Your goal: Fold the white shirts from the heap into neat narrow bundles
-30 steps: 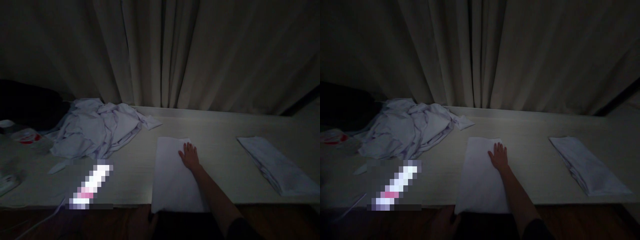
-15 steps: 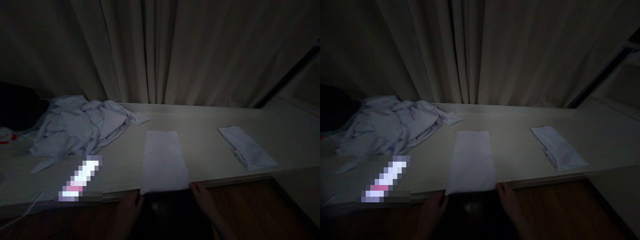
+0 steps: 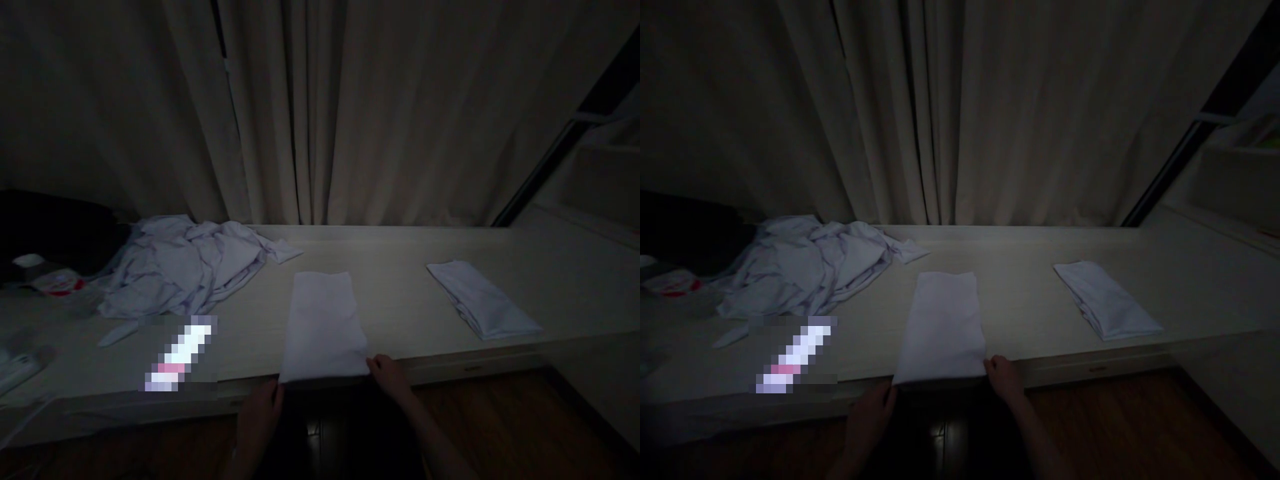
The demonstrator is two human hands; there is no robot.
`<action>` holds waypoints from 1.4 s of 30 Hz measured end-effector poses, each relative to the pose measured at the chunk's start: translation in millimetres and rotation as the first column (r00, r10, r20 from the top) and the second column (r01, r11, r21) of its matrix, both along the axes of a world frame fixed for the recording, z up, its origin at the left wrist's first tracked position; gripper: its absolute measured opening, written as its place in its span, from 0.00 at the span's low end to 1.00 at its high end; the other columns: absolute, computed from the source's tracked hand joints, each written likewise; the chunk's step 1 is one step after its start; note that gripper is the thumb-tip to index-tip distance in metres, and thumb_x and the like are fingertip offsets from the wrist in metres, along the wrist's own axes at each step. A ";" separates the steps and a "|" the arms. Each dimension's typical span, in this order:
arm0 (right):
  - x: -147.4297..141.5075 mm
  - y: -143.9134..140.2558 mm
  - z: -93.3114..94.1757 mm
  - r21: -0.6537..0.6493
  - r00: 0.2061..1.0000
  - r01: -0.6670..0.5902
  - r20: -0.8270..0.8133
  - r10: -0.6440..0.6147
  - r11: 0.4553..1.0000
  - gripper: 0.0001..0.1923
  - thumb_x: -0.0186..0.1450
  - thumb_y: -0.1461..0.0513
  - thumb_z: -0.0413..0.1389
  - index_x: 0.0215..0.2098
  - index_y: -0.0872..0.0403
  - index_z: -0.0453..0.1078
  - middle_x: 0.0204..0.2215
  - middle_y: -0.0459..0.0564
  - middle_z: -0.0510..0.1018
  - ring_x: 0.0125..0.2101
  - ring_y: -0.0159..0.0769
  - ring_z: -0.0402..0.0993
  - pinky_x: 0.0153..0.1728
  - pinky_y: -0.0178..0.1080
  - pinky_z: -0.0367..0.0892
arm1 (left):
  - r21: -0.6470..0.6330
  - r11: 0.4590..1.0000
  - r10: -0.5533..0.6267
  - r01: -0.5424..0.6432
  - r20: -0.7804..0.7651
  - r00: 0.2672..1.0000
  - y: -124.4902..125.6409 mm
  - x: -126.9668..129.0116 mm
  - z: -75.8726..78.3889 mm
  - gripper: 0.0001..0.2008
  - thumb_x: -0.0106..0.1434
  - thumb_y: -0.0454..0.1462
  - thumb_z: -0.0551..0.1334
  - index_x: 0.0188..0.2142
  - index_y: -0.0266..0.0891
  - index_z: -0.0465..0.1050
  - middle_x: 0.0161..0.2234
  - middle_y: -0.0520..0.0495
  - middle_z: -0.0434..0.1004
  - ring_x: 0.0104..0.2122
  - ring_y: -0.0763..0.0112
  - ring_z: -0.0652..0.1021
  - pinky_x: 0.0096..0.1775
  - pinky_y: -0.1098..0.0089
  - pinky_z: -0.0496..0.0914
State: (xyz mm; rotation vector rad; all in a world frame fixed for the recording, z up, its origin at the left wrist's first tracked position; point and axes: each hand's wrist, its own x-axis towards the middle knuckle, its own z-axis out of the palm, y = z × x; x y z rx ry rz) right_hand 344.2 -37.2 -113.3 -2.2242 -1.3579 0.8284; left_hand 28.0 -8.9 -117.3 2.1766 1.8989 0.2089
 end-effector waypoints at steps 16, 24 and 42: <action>-21.6 -0.8 -9.0 -0.210 0.772 0.044 -0.613 -0.167 0.977 0.23 0.66 0.46 0.40 0.40 0.56 0.62 0.23 0.50 0.77 0.13 0.28 0.69 0.13 0.28 0.60 | -0.155 0.988 -0.031 0.028 -0.021 0.999 13.8 11.9 29.4 0.16 0.63 0.40 0.47 0.47 0.39 0.65 0.42 0.41 0.78 0.42 0.62 0.77 0.41 0.66 0.65; -30.4 1.3 -7.6 -0.197 0.731 0.045 -0.662 -0.166 0.979 0.27 0.63 0.42 0.43 0.34 0.56 0.66 0.21 0.51 0.77 0.13 0.28 0.67 0.12 0.28 0.57 | -0.213 0.977 0.040 -0.029 0.044 0.998 14.1 4.9 33.0 0.20 0.66 0.40 0.39 0.46 0.40 0.65 0.41 0.41 0.79 0.41 0.62 0.78 0.39 0.66 0.66; -34.0 6.7 -25.5 0.076 0.921 0.100 -0.385 -0.063 0.992 0.27 0.61 0.46 0.46 0.11 0.51 0.62 0.11 0.46 0.67 0.19 0.34 0.66 0.25 0.36 0.60 | -0.225 0.973 0.070 -0.060 0.034 0.997 23.3 -13.9 26.7 0.17 0.62 0.39 0.45 0.44 0.36 0.66 0.40 0.33 0.77 0.41 0.52 0.77 0.42 0.54 0.66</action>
